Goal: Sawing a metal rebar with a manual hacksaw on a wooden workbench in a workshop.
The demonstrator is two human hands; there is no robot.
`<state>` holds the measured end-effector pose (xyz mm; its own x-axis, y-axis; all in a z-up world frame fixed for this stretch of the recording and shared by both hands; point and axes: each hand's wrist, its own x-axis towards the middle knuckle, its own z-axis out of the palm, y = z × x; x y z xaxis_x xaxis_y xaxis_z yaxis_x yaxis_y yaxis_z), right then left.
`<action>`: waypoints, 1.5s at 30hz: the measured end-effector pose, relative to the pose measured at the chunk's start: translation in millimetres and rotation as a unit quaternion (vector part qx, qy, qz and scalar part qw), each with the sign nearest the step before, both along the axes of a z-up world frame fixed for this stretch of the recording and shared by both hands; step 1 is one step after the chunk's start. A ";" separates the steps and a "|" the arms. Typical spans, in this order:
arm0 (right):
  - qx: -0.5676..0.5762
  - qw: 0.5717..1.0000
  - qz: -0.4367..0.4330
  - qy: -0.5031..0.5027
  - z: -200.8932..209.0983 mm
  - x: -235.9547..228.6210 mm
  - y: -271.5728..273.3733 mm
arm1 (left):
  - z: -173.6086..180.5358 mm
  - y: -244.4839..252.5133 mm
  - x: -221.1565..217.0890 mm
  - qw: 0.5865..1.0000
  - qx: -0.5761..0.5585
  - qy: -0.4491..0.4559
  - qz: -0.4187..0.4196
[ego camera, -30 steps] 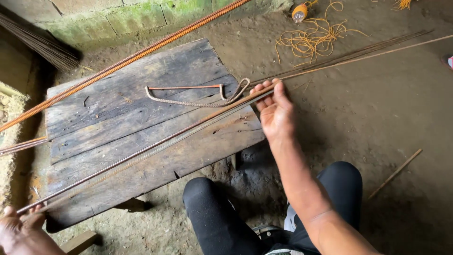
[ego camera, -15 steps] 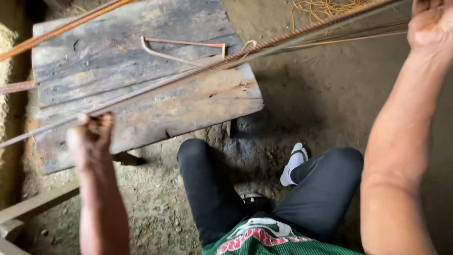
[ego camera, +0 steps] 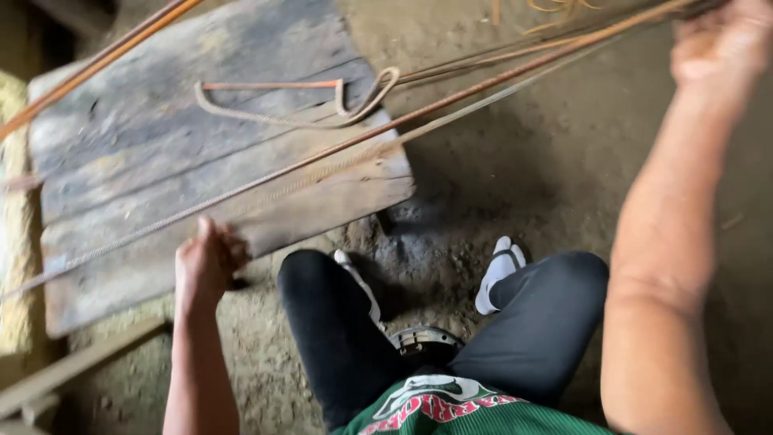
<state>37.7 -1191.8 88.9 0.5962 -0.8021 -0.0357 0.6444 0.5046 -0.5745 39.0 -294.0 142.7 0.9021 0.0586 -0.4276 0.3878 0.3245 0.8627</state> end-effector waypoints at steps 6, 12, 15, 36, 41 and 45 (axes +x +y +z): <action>-0.044 0.998 -0.010 0.051 55.4 -7.8 79.0 | 61.6 -143.7 -26.8 0.876 0.362 -0.162 -0.275; -0.028 0.999 -0.032 -0.008 109.7 -24.3 145.4 | 110.3 -363.1 -5.8 0.427 0.619 -0.628 -0.200; -0.035 0.997 -0.037 -0.060 110.9 -32.1 162.5 | 79.3 -441.2 26.8 0.417 0.670 -0.534 -0.303; -0.030 0.995 -0.027 -0.087 6.4 -43.6 196.9 | -15.6 -442.6 32.9 0.485 0.646 -0.474 -0.351; -0.026 0.996 -0.047 -0.072 2.3 -44.6 193.3 | -22.3 -443.5 35.1 0.477 0.651 -0.487 -0.336; -0.011 0.997 -0.051 -0.061 8.7 -50.2 193.6 | -31.8 -442.6 35.8 0.460 0.652 -0.534 -0.281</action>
<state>-12.5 -998.2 97.6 0.5104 -0.8585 0.0494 0.7571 0.4213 -0.4993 74.8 -736.6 110.9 0.5868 -0.7330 0.3440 -0.7753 -0.6312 -0.0224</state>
